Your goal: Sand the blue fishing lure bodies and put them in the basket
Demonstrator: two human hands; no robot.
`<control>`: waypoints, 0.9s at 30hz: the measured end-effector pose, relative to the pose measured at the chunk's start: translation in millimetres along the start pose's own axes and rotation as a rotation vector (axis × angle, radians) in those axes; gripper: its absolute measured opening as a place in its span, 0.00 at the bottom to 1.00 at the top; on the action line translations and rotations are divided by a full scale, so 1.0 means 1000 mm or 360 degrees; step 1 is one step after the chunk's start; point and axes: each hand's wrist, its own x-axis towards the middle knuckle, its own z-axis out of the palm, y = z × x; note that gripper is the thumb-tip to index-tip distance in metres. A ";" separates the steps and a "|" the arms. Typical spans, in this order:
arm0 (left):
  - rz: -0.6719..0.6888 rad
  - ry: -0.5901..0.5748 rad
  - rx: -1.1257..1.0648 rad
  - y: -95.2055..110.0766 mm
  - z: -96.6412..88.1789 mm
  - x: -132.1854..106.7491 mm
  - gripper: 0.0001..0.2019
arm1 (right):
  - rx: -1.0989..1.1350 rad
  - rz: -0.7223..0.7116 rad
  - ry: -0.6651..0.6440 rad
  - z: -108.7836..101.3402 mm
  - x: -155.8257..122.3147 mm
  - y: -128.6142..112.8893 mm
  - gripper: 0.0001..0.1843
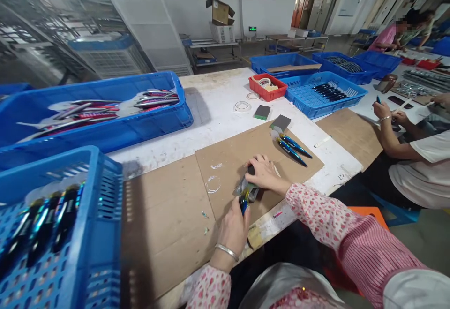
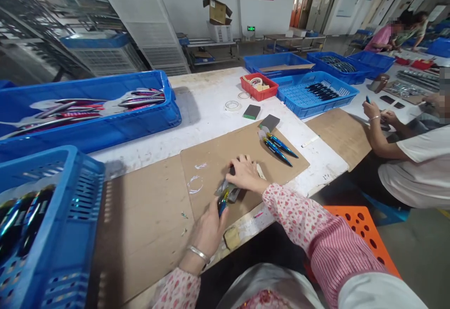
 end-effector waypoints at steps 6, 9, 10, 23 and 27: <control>0.0007 -0.0010 -0.0017 0.000 0.000 0.000 0.21 | -0.0029 -0.0047 -0.0015 -0.003 -0.004 -0.003 0.13; 0.0020 -0.0003 -0.0004 0.000 0.000 0.000 0.21 | -0.0005 -0.0081 -0.0054 -0.004 -0.004 -0.003 0.13; 0.0018 -0.0001 -0.0004 0.000 0.000 0.000 0.21 | -0.0025 -0.0055 -0.0038 -0.004 -0.002 -0.002 0.13; -0.0003 -0.0028 -0.0118 -0.001 -0.003 0.000 0.22 | -0.0096 -0.0053 0.0059 -0.004 0.000 -0.001 0.13; 0.0022 -0.0036 -0.0133 -0.001 0.000 0.002 0.22 | 0.0000 -0.0223 -0.0019 0.000 -0.008 -0.001 0.13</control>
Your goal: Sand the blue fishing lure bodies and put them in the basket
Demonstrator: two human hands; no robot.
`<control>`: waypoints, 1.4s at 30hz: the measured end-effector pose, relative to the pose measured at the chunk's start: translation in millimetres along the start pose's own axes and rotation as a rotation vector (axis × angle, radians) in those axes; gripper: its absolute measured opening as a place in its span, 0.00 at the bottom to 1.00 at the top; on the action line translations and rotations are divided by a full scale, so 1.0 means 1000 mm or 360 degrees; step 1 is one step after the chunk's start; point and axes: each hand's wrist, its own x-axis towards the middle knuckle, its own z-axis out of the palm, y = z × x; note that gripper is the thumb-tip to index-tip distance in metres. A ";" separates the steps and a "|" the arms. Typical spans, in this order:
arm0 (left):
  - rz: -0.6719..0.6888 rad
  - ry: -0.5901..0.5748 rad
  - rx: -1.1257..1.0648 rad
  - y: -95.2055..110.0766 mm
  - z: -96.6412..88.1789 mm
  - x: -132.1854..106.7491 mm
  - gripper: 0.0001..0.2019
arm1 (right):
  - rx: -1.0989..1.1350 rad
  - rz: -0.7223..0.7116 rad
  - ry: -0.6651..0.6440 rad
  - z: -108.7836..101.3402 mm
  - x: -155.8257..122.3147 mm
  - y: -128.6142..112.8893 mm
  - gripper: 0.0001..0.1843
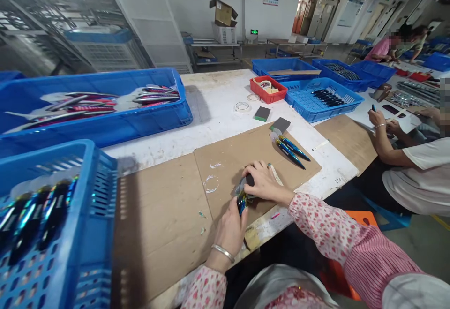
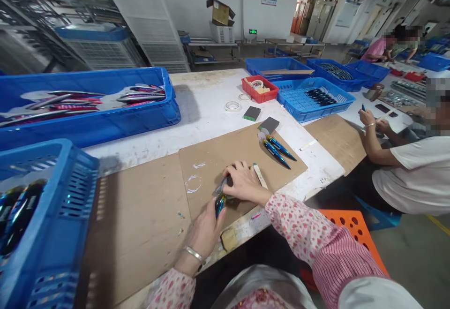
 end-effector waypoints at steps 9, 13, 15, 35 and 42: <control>0.0100 0.0003 0.0256 -0.007 -0.021 -0.007 0.20 | 0.0205 0.0180 0.0459 -0.017 0.029 0.039 0.14; 0.0064 -0.0029 0.0552 -0.011 -0.026 0.003 0.18 | 0.0343 -0.0066 0.0349 -0.014 0.024 0.046 0.15; 0.0096 -0.0049 0.0603 -0.013 -0.024 0.009 0.16 | 0.0308 -0.0144 0.0229 -0.011 0.023 0.046 0.15; 0.0107 -0.0118 0.0550 -0.014 -0.017 0.013 0.15 | 0.0171 -0.0452 0.0008 0.013 0.033 -0.021 0.14; 0.0009 0.0014 0.0429 0.002 -0.046 0.004 0.16 | 0.0862 0.0147 0.0775 0.017 0.036 0.033 0.17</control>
